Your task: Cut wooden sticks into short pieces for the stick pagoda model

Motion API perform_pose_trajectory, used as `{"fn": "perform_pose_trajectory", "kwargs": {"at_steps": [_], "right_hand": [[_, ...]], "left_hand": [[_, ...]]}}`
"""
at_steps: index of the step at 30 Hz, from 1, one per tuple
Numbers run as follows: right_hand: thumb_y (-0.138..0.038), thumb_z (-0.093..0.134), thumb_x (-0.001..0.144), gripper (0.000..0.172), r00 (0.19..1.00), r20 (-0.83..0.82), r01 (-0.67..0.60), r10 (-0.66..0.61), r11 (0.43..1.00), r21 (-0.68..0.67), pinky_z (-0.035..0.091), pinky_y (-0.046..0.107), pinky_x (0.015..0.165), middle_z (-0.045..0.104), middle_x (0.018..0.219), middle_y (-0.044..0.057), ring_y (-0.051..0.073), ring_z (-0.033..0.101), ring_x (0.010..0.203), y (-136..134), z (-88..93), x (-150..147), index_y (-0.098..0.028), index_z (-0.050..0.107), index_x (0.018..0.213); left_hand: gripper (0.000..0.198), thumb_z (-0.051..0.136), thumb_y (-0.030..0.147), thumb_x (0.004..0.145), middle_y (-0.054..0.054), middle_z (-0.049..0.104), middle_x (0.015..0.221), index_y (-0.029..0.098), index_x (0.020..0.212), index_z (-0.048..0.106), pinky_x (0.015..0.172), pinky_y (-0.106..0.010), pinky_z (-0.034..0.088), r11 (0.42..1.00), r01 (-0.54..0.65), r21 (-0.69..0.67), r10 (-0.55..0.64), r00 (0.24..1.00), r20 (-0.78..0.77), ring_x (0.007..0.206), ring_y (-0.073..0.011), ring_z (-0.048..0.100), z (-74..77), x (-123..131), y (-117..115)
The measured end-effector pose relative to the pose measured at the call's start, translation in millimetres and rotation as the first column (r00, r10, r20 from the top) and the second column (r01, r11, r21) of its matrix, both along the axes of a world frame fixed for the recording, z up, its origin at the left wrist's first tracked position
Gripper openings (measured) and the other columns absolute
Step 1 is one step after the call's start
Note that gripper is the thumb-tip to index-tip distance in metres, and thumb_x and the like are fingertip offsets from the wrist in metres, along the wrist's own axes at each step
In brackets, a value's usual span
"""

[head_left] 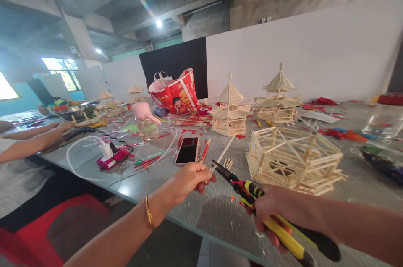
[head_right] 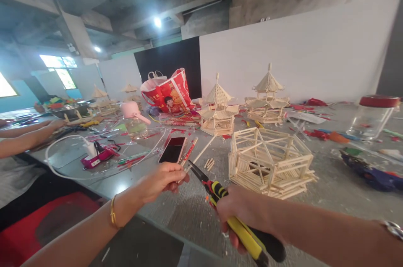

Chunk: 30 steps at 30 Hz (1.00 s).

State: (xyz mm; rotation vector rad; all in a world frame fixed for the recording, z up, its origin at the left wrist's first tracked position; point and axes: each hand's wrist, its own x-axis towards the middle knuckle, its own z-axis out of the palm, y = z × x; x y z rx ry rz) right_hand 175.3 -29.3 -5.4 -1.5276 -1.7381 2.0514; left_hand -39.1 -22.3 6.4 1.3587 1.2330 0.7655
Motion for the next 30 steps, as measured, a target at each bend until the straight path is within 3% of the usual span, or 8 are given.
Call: {"fn": "perform_pose_trajectory", "kwargs": {"at_steps": [5,9,14,18,20,24,28,30], "right_hand": [[-0.019,0.042,0.049,0.027,0.930,-0.363,-0.012,-0.063,0.980,-0.201,0.041,0.021,0.039,0.052,0.056,0.002,0.012,0.048,0.041,-8,-2.2,1,-0.013,0.048,0.075],[-0.022,0.040,0.051,0.029,0.859,-0.483,0.000,-0.171,0.943,-0.333,0.045,0.025,0.048,0.048,0.059,0.001,0.012,0.050,0.047,-10,7.2,2,-0.011,0.050,0.076],[-0.021,0.038,0.048,0.025,0.931,-0.330,0.065,-0.154,0.963,-0.263,0.042,0.022,0.041,0.048,0.052,0.001,0.011,0.046,0.041,-12,12.7,4,-0.012,0.050,0.068],[-0.017,0.039,0.044,0.020,0.978,-0.203,0.041,-0.056,0.996,-0.078,0.036,0.017,0.036,0.049,0.046,0.002,0.010,0.045,0.037,-16,8.2,9,-0.012,0.049,0.061],[-0.017,0.039,0.045,0.015,0.984,-0.166,0.053,-0.058,0.998,-0.039,0.035,0.015,0.035,0.048,0.044,0.003,0.010,0.046,0.037,-17,7.2,13,-0.012,0.048,0.056],[-0.018,0.039,0.049,0.018,0.990,-0.056,0.124,-0.130,0.986,-0.109,0.039,0.020,0.035,0.048,0.043,0.005,0.013,0.047,0.035,-15,3.4,21,-0.011,0.052,0.058],[-0.017,0.041,0.048,0.020,0.993,-0.047,0.104,-0.111,0.986,-0.134,0.039,0.021,0.033,0.047,0.041,0.004,0.014,0.045,0.033,-10,-2.5,26,-0.012,0.051,0.064],[-0.018,0.042,0.049,0.022,0.992,-0.030,0.120,-0.125,0.985,-0.127,0.038,0.021,0.033,0.048,0.041,0.003,0.014,0.045,0.033,-9,-3.8,26,-0.014,0.050,0.069]], "left_hand": [[0.030,0.055,0.040,0.070,0.002,0.045,0.059,0.010,0.072,0.058,0.050,-0.022,0.032,0.985,0.008,0.171,-0.003,0.999,-0.033,0.049,-0.0065,0.040,-2.9,1,-6],[0.030,0.056,0.039,0.070,0.003,0.045,0.060,0.010,0.074,0.058,0.051,-0.021,0.033,0.990,-0.020,0.136,0.016,0.999,0.032,0.049,-0.0058,0.041,-4.2,-4,-4],[0.027,0.055,0.036,0.069,0.002,0.048,0.059,0.010,0.071,0.062,0.044,-0.019,0.030,0.986,-0.073,0.147,0.089,0.991,-0.104,0.045,-0.0049,0.040,-3.4,-17,9],[0.021,0.055,0.030,0.067,0.002,0.050,0.055,0.011,0.069,0.063,0.039,-0.018,0.029,0.998,0.002,0.061,0.015,0.958,-0.285,0.042,-0.0063,0.041,-5.0,-7,24],[0.019,0.055,0.029,0.067,0.002,0.049,0.048,0.012,0.061,0.061,0.039,-0.019,0.030,0.994,0.031,0.105,0.018,0.899,-0.438,0.040,-0.0072,0.042,-6.9,2,34],[0.027,0.051,0.032,0.071,0.002,0.048,0.041,0.014,0.053,0.059,0.043,-0.020,0.031,0.964,0.116,0.241,0.075,0.749,-0.658,0.038,-0.0085,0.044,-8.8,13,55],[0.025,0.056,0.038,0.069,0.003,0.048,0.044,0.015,0.064,0.066,0.048,-0.021,0.028,0.889,0.113,0.443,0.211,0.757,-0.618,0.046,-0.0095,0.045,-3.7,10,57],[0.027,0.060,0.040,0.066,0.003,0.047,0.046,0.014,0.069,0.067,0.047,-0.021,0.027,0.919,0.040,0.393,0.187,0.832,-0.523,0.047,-0.0089,0.043,1.5,9,49]]}}
